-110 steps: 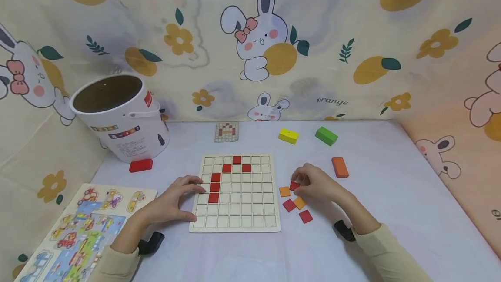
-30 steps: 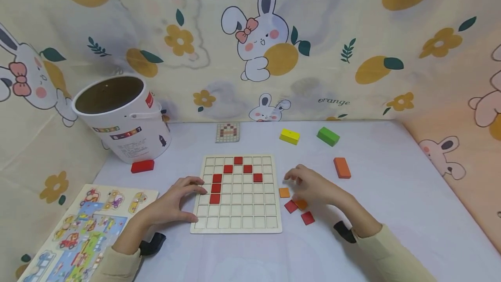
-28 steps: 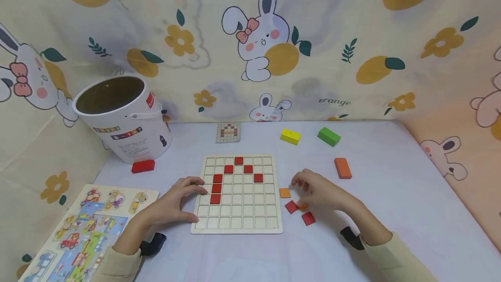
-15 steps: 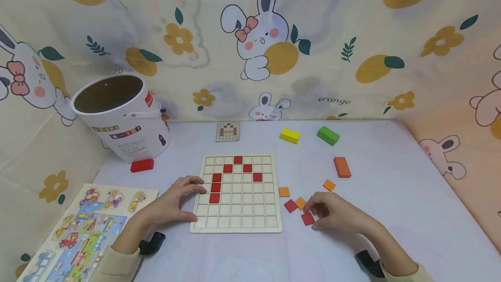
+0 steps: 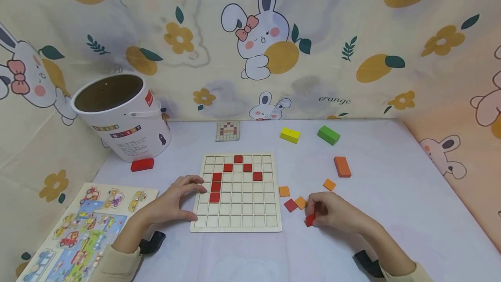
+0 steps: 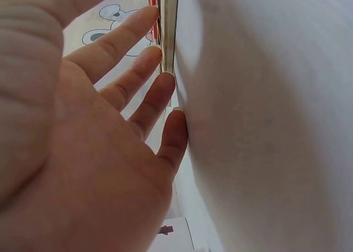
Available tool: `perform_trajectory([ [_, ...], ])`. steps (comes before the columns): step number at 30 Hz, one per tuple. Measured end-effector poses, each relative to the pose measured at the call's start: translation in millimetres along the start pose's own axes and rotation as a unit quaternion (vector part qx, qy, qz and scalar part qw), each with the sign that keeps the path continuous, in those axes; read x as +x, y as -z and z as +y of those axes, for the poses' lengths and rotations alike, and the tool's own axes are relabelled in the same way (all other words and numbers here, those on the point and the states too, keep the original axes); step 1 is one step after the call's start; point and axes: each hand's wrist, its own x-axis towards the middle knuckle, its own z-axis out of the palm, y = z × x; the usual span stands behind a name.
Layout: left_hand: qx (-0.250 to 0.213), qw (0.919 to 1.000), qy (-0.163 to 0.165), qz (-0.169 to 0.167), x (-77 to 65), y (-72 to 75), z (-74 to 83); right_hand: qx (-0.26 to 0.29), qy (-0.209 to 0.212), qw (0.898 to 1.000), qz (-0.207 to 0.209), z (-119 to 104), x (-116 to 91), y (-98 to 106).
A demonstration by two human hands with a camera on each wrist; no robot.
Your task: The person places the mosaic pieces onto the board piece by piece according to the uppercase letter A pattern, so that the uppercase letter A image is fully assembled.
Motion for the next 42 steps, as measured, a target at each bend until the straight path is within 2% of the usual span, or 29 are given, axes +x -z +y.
perform_trajectory([
  [5, 0.003, 1.0, -0.005, 0.0, 0.3, 2.1, 1.0, 0.044, 0.018, 0.999, 0.002, -11.8, 14.2, 4.4],
  [8, 0.004, 1.0, -0.009, 0.0, 0.4, 3.0, 0.9, 0.079, 0.012, 0.997, 0.004, -22.2, 34.9, 4.4],
  [11, 0.004, 0.9999, -0.01, -0.002, 0.3, 3.0, 0.3, 0.091, -0.008, 0.996, 0.012, -32.5, 61.3, 1.7],
  [16, -0.001, 1.0, -0.005, -0.002, -0.7, 2.5, -0.7, 0.048, -0.017, 0.998, 0.039, -43.1, 107.1, -6.9],
  [20, -0.002, 1.0, -0.002, -0.002, -0.6, 1.5, -1.5, 0.024, 0.005, 0.999, 0.047, -44.6, 129.9, -14.8],
  [25, -0.001, 1.0, 0.0, -0.001, -0.3, 1.0, -1.0, 0.016, 0.014, 0.999, 0.05, -46.3, 136.3, -22.8],
  [36, 0.001, 1.0, -0.002, -0.001, 0.2, -0.4, -1.6, -0.023, -0.036, 0.997, 0.071, -51.7, 135.1, -29.2],
  [42, -0.001, 1.0, -0.007, -0.002, 0.1, 0.2, -1.0, -0.036, -0.042, 0.995, 0.078, -51.5, 133.3, -29.4],
])
